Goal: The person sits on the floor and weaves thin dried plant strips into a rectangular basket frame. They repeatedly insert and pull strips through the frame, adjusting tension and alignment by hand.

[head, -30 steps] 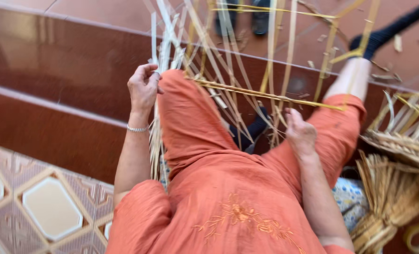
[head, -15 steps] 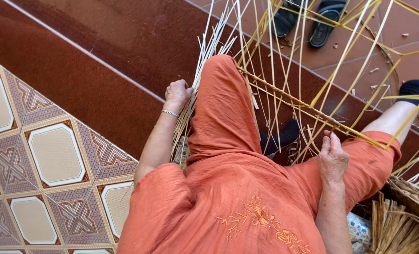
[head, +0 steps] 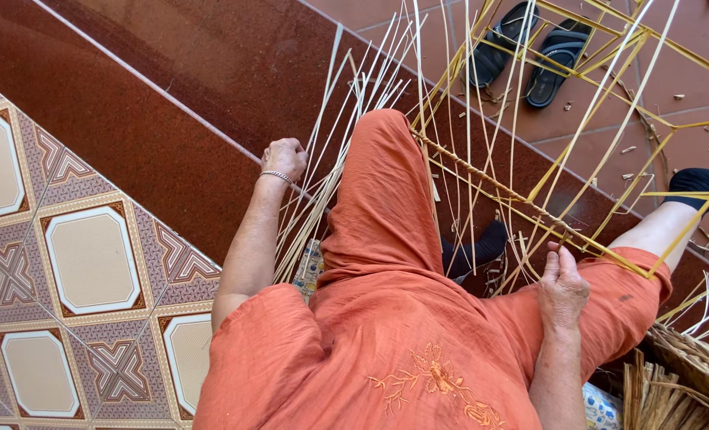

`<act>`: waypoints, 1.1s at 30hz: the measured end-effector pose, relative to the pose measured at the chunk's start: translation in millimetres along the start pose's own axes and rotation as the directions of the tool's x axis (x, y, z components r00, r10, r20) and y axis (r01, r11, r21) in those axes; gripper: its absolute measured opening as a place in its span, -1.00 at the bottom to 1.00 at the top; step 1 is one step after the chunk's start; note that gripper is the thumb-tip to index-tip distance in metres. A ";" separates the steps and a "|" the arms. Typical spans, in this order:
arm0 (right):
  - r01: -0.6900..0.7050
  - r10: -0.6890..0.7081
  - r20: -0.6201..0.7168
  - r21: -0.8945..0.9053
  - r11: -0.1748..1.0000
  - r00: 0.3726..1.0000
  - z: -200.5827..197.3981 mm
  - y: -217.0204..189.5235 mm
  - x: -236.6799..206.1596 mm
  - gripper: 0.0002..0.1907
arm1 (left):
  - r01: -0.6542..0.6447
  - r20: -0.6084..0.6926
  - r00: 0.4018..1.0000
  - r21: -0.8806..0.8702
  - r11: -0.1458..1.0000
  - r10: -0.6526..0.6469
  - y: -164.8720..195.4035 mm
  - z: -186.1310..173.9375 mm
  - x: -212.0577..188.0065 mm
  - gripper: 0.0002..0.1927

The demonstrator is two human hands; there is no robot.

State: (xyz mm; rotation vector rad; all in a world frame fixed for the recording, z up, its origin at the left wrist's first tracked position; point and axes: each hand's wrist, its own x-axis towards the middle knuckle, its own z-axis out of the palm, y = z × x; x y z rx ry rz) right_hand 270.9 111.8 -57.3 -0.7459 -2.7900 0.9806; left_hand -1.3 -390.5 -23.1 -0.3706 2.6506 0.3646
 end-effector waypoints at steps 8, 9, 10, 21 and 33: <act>-0.008 0.008 -0.009 -0.017 1.000 1.000 0.2 8.3 -0.9 -0.77 | -0.187 -0.182 0.966 0.003 0.982 0.184 -2.5 -38.9 -9.2 -0.78; 0.014 -0.014 -0.020 -0.002 1.000 1.000 -0.2 9.6 -0.8 -0.77 | -0.223 -0.191 0.958 -0.033 0.974 0.213 -2.1 -45.1 -12.3 -0.78; 0.038 -0.037 -0.028 0.012 0.999 0.999 -0.6 10.8 -0.9 -0.78 | -0.153 -0.109 0.983 -0.071 0.986 0.145 -1.9 -49.6 -15.6 -0.81; -0.001 0.000 0.012 0.073 0.997 1.000 -3.8 13.0 -1.6 -0.78 | -0.054 -0.055 0.996 0.241 0.969 0.069 -13.6 -16.1 -12.2 -0.52; -0.003 0.003 0.004 0.057 0.998 1.000 -5.4 12.8 -2.4 -0.78 | -0.327 0.127 0.943 0.194 0.925 0.307 22.8 66.1 -47.8 -0.79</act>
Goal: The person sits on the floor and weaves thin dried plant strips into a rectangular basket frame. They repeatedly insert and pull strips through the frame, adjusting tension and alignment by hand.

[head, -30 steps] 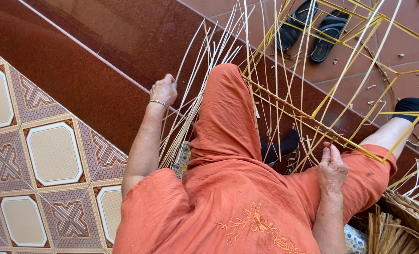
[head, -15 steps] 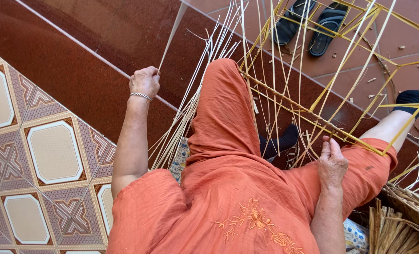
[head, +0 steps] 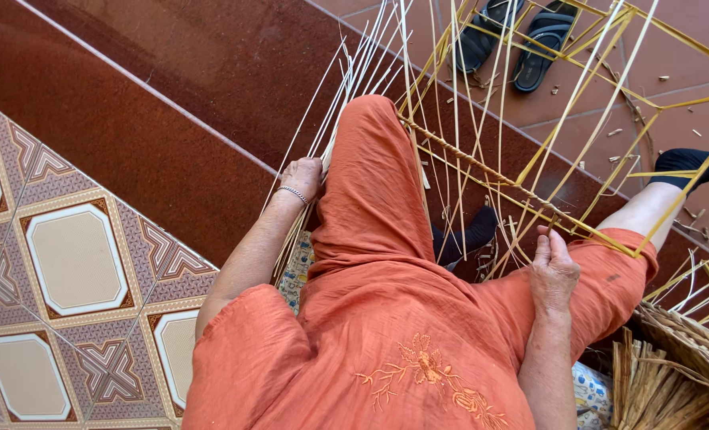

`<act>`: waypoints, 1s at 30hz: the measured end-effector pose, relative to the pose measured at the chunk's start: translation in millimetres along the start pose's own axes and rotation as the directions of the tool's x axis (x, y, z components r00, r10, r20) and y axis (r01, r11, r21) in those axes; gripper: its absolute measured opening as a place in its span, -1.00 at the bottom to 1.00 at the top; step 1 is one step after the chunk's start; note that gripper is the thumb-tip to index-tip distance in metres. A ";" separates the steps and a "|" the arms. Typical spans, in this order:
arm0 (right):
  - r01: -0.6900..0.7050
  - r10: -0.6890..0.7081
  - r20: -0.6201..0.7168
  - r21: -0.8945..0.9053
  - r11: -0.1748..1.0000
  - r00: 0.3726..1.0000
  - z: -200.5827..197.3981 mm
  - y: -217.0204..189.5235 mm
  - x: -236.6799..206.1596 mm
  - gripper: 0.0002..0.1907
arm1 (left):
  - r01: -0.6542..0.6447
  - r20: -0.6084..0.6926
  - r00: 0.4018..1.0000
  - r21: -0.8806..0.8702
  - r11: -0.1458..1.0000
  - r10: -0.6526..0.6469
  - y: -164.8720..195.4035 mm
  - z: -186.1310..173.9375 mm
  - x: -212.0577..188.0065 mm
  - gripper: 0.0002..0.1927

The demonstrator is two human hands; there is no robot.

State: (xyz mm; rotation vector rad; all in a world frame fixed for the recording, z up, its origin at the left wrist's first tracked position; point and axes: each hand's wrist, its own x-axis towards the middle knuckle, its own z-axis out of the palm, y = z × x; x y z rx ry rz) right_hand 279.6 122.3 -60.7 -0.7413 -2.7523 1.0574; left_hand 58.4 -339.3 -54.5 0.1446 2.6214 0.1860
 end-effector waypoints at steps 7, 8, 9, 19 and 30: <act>0.009 -0.009 -0.033 0.014 1.000 0.999 -0.5 -0.5 -0.4 -0.78 | 0.168 0.084 0.982 0.024 0.985 -0.170 -10.1 -20.4 2.6 -0.76; -0.022 0.022 -0.022 0.016 1.000 1.000 -1.0 -0.9 -0.4 -0.78 | 0.160 0.059 0.985 0.010 0.987 -0.160 -14.2 -29.7 -3.7 -0.73; -0.030 0.030 -0.020 0.000 1.000 0.999 -1.6 -1.3 -0.1 -0.78 | 0.147 0.080 0.986 -0.036 0.988 -0.144 -19.4 -41.9 -11.4 -0.73; -0.001 0.011 -0.080 0.132 0.991 0.997 -0.6 2.2 -22.0 -0.80 | -0.234 -0.183 0.961 -0.937 0.260 0.205 21.9 -132.4 -119.5 -0.89; -0.392 0.409 0.182 0.759 0.520 0.894 16.8 22.1 -49.7 -0.78 | -0.474 -0.251 0.691 -0.865 0.163 0.678 259.9 9.0 -82.1 -0.82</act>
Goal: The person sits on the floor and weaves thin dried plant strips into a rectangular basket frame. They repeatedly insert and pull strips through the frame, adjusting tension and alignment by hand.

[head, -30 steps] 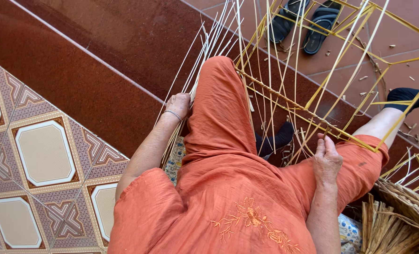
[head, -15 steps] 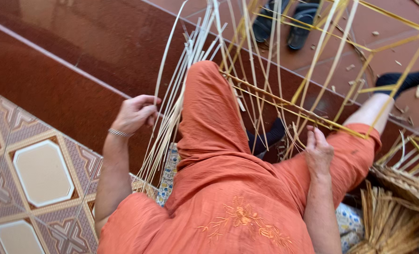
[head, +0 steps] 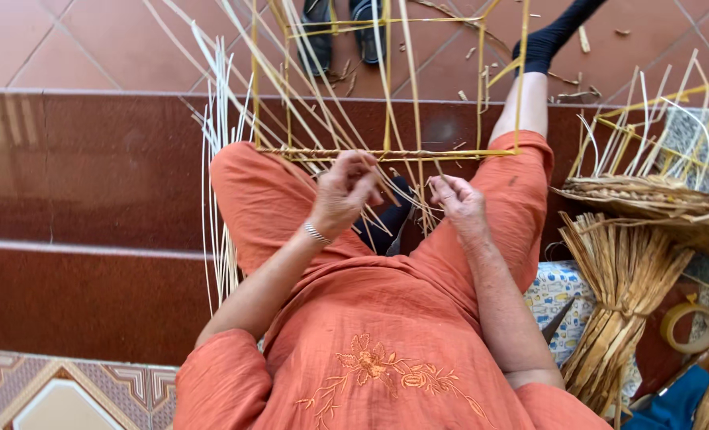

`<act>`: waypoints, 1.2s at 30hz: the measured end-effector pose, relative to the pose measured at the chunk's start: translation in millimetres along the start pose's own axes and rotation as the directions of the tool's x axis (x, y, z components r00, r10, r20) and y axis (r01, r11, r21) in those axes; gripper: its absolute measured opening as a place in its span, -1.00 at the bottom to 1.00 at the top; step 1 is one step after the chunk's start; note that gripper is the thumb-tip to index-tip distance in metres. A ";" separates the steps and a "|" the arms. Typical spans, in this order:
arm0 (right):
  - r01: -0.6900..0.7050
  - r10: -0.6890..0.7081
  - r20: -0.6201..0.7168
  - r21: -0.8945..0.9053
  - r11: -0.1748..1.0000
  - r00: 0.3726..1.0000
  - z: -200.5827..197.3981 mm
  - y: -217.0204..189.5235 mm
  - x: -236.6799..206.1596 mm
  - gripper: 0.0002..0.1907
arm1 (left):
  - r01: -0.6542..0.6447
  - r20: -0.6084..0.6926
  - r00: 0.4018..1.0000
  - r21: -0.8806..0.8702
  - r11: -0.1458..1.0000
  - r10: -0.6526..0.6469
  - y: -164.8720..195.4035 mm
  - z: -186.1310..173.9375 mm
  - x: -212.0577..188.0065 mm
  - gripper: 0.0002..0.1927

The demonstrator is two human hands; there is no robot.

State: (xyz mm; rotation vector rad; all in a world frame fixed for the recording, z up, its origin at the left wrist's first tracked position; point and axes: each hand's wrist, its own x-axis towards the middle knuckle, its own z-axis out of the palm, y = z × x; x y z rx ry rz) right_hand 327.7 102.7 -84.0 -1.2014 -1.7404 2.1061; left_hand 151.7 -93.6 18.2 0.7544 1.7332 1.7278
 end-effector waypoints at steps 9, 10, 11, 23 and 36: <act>0.092 -0.111 0.134 0.141 0.986 0.985 -9.1 12.1 -3.2 -0.68 | 0.229 0.051 0.973 -0.249 0.941 -0.223 -35.0 68.5 36.1 -0.86; 0.087 -0.102 0.133 0.116 0.989 0.986 -10.1 14.0 -2.4 -0.69 | 0.181 0.024 0.983 -0.213 0.960 -0.180 -31.2 62.6 40.2 -0.89; 0.081 -0.093 0.132 0.092 0.992 0.987 -11.3 14.2 -3.5 -0.71 | 0.134 -0.001 0.991 -0.175 0.975 -0.136 -24.9 53.7 45.9 -0.92; 0.060 -0.088 0.138 0.195 0.979 0.987 -10.9 -1.0 -11.2 -0.66 | 0.271 -0.006 0.962 -0.141 0.952 -0.274 -71.4 64.9 36.0 -0.92; 0.178 -0.177 0.028 -0.040 0.983 0.984 -8.5 2.2 -15.8 -0.67 | -0.054 -0.066 0.997 -0.077 0.996 0.049 18.6 13.2 76.6 -0.85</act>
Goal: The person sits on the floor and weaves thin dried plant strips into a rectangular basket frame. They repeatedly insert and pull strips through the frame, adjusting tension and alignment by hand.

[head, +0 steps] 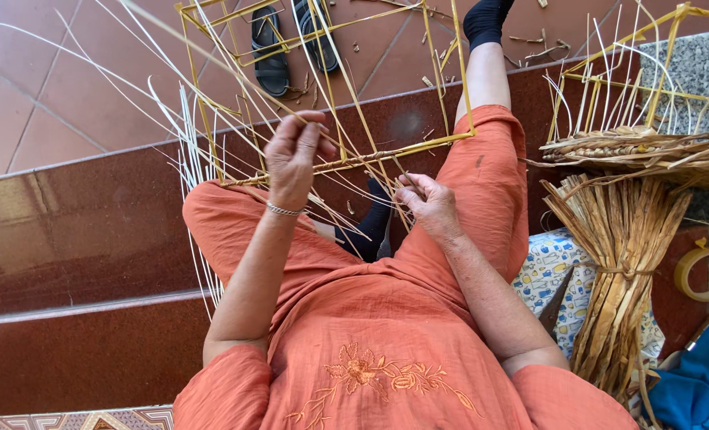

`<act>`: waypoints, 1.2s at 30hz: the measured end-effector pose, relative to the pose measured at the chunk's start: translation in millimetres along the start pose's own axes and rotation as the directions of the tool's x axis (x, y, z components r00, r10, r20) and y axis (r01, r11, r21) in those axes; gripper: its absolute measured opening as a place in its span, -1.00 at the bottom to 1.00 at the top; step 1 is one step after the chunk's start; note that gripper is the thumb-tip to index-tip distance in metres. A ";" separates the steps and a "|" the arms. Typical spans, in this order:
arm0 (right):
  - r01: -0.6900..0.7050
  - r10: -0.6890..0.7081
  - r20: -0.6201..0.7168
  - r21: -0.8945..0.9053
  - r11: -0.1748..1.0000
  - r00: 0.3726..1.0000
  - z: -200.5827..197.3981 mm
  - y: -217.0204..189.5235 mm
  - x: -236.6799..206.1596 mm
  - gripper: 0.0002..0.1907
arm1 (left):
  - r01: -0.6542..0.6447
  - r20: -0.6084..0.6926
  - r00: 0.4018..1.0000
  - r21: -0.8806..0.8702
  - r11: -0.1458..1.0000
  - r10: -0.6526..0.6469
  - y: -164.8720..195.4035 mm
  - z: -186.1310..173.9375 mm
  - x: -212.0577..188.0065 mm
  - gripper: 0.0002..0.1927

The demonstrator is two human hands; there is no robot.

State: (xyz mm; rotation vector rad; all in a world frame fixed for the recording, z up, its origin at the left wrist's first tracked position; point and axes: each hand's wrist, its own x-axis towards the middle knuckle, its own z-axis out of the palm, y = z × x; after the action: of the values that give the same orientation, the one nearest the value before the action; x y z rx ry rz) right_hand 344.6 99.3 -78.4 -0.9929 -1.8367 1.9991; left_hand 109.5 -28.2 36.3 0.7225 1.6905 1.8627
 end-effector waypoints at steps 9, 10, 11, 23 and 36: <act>-0.028 0.019 -0.040 -0.244 0.969 0.999 -1.2 -19.8 -15.1 -0.75 | -0.328 0.046 0.944 0.262 0.908 0.328 5.7 28.2 29.6 -0.87; -0.042 0.033 -0.043 -0.231 0.972 0.999 -1.8 -20.9 -16.0 -0.76 | -0.217 0.059 0.976 0.290 0.932 0.209 -5.6 36.6 29.8 -0.86; -0.058 0.048 -0.048 -0.217 0.974 0.998 -2.6 -21.2 -16.5 -0.77 | -0.104 0.072 0.994 0.319 0.942 0.086 -17.2 44.9 29.5 -0.85; 0.043 -0.047 0.022 0.165 0.985 0.999 -31.7 -28.5 -12.9 -0.76 | 0.250 0.251 0.860 0.551 0.796 -0.444 -67.7 66.9 30.5 -0.87; 0.036 -0.094 0.103 0.465 0.884 0.990 -38.6 -125.6 105.8 -0.63 | 0.313 0.298 0.781 0.572 0.758 -0.548 -61.6 70.1 33.0 -0.80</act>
State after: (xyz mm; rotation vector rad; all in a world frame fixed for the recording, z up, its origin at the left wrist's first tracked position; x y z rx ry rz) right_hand 258.5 214.9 9.2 -0.6674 -1.3133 2.3406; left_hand 135.4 50.4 -18.0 0.7801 1.8229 0.8389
